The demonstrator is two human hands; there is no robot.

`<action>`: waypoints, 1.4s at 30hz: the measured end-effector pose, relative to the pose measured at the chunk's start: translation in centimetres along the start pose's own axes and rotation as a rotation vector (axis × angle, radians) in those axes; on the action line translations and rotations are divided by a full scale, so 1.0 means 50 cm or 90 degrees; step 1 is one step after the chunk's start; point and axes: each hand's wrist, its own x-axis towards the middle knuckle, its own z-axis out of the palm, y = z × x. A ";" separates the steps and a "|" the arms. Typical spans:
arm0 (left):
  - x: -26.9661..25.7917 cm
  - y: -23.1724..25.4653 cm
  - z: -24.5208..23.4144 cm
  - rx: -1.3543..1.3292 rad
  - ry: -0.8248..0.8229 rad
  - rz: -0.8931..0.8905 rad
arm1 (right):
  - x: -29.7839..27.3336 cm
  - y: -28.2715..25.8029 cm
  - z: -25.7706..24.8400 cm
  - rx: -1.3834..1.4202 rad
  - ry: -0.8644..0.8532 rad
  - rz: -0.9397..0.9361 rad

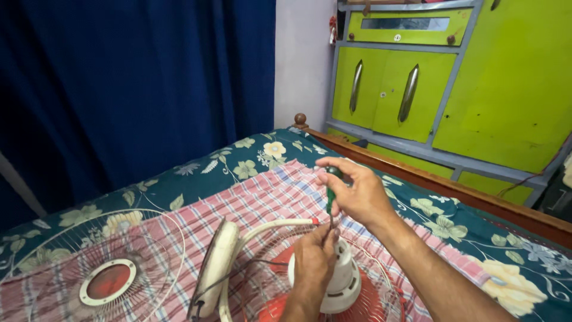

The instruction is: The person uses a screwdriver to tighten a screw on the central hub of a red table fan. The fan is placed on a bed with a floral sheet. The person rotates the fan to access the screw and secures it.

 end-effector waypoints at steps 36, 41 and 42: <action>-0.011 -0.003 0.006 0.032 0.058 -0.078 | -0.032 0.031 0.031 0.012 0.209 -0.069; -0.015 -0.017 0.009 0.037 0.079 -0.063 | -0.031 0.040 0.050 -0.003 0.223 -0.157; -0.012 -0.019 0.011 0.030 0.081 -0.051 | -0.028 0.039 0.050 -0.009 0.233 -0.158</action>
